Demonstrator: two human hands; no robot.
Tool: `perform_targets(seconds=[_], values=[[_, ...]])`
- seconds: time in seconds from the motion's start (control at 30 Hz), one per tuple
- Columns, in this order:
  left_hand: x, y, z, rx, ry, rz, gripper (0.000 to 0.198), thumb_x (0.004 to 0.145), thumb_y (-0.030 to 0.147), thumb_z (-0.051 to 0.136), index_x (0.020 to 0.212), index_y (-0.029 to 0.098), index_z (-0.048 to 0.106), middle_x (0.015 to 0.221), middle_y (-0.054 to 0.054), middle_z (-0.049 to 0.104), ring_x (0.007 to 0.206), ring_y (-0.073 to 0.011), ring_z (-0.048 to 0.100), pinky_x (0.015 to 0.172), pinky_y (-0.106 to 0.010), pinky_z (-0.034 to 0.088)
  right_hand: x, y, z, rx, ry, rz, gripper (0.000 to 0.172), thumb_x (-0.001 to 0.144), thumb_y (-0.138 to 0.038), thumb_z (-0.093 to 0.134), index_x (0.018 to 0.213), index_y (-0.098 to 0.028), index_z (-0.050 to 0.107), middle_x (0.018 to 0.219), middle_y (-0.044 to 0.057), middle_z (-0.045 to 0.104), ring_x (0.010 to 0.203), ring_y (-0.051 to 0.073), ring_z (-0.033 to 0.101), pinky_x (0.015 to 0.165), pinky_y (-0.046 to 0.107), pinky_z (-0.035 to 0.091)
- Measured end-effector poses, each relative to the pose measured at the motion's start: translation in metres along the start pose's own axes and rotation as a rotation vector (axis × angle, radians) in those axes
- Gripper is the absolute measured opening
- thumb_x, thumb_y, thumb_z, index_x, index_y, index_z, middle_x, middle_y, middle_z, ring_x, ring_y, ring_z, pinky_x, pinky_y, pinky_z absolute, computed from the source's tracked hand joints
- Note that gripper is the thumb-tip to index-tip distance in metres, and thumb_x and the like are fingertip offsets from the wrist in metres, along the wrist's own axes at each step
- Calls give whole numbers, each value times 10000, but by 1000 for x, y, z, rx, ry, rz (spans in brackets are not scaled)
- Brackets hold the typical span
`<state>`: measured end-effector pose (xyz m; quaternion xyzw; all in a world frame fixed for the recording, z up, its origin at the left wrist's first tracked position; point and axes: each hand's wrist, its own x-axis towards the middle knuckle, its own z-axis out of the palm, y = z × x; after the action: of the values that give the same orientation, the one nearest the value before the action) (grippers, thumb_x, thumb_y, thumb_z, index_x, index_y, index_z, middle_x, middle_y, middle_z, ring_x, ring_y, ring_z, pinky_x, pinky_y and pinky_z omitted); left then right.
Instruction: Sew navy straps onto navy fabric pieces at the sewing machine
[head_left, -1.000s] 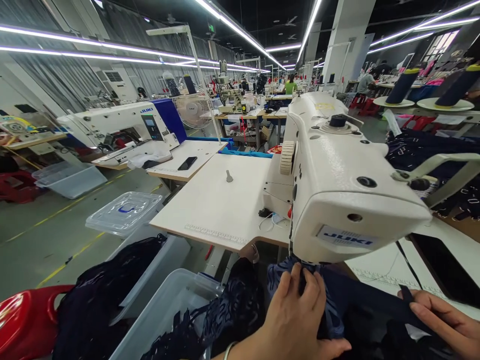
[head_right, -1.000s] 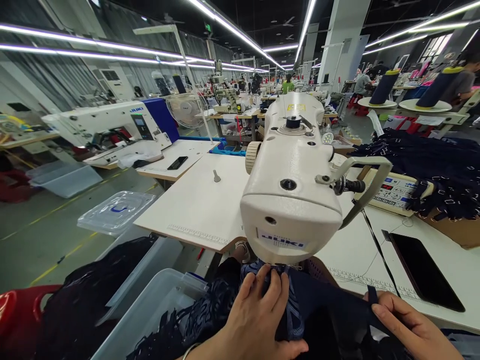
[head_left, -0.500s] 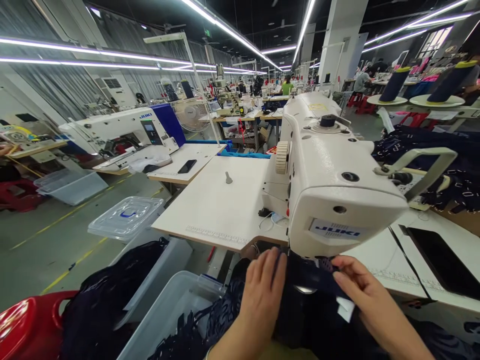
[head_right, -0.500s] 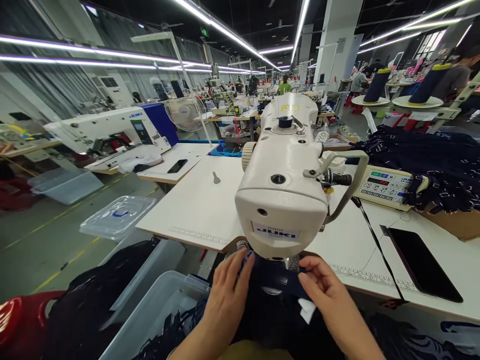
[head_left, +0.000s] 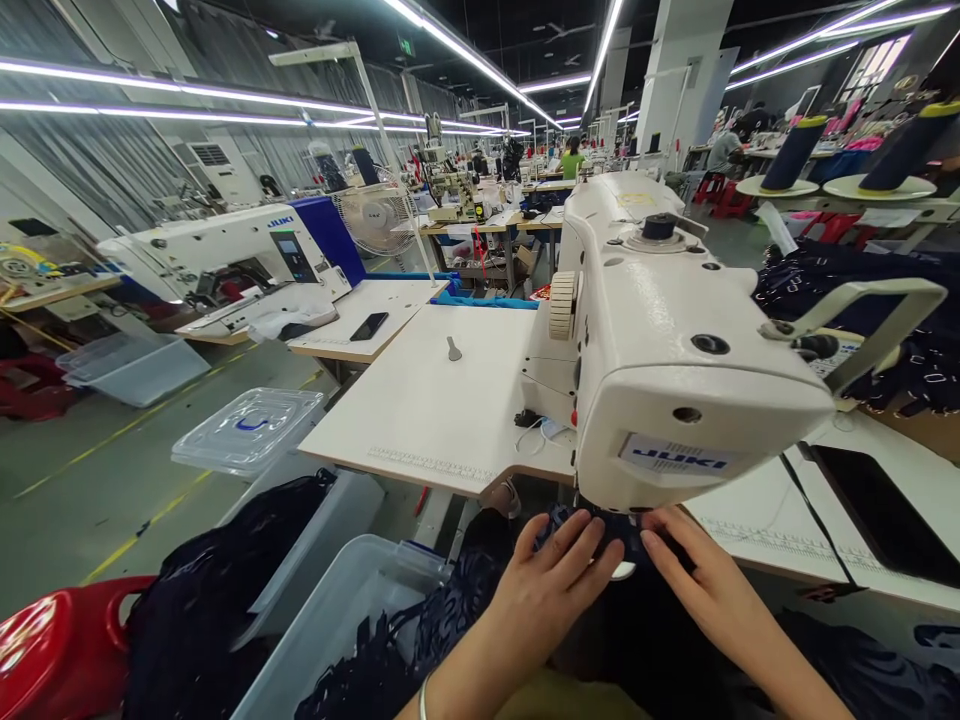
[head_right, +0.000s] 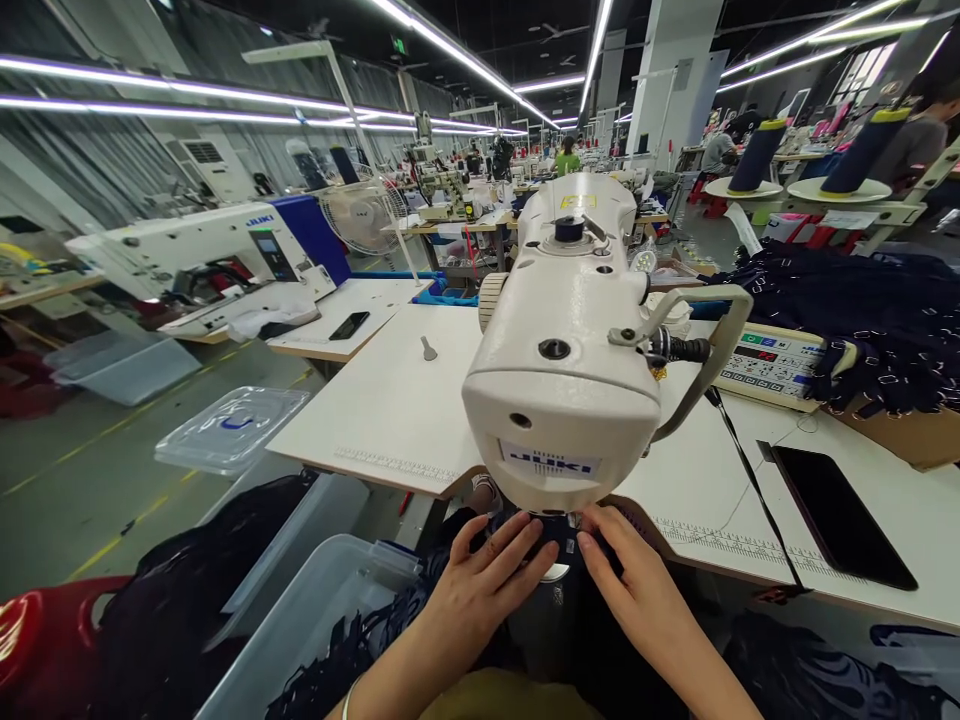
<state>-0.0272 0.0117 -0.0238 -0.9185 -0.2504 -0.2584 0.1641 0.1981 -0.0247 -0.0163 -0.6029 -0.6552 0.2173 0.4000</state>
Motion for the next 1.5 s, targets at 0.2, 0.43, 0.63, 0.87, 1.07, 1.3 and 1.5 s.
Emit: perform_targets(seconds=[0.2, 0.43, 0.63, 0.87, 1.07, 1.3, 1.5], values=[[-2, 0, 1, 48, -19, -42, 369, 1000, 167, 448, 1332, 289, 554, 1383, -4, 555, 1369, -167, 372, 1154, -394, 106, 13, 0, 0, -9, -70, -32, 260, 962, -419, 476, 1045, -259, 664, 1067, 79, 646, 1069, 241, 616, 875, 346, 548], [-1, -2, 0, 33, -29, -63, 353, 1005, 193, 447, 1322, 286, 570, 1367, -16, 572, 1373, -174, 361, 1149, -379, 82, 17, 2, -1, -3, -174, 58, 326, 984, -440, 425, 857, -240, 650, 946, 68, 643, 940, 239, 598, 843, 358, 500], [-1, -4, 2, 39, -49, -54, 365, 1001, 208, 454, 1345, 292, 544, 1404, -17, 536, 1393, -180, 338, 1124, -351, 160, 18, 8, 3, -3, -186, 68, 361, 985, -443, 410, 785, -231, 624, 865, 63, 640, 899, 250, 577, 817, 373, 456], [4, -7, -2, -23, -51, -42, 396, 1034, 156, 328, 1333, 272, 559, 1399, -11, 543, 1335, -166, 410, 1114, -341, 174, 15, 13, 6, -6, -168, 71, 331, 981, -436, 414, 851, -233, 642, 908, 64, 652, 922, 251, 579, 818, 374, 446], [4, -8, -2, -11, -40, -47, 359, 1027, 189, 383, 1325, 276, 565, 1403, -13, 538, 1338, -159, 408, 1109, -335, 175, 15, 16, 8, -5, -146, 49, 333, 979, -422, 412, 860, -240, 663, 934, 64, 655, 963, 251, 587, 834, 376, 453], [4, -5, -2, 8, -28, -50, 361, 1017, 182, 401, 1317, 277, 577, 1392, -15, 549, 1325, -173, 417, 1086, -335, 182, 15, 17, 11, -16, -168, 95, 414, 969, -489, 389, 785, -231, 655, 900, 83, 648, 959, 284, 592, 779, 392, 479], [4, -6, -2, 9, -34, -51, 352, 1013, 192, 425, 1322, 274, 574, 1384, -9, 557, 1316, -179, 412, 1062, -335, 206, 15, 15, 11, -18, -179, 95, 418, 968, -469, 385, 748, -227, 646, 856, 81, 652, 972, 288, 604, 792, 385, 490]])
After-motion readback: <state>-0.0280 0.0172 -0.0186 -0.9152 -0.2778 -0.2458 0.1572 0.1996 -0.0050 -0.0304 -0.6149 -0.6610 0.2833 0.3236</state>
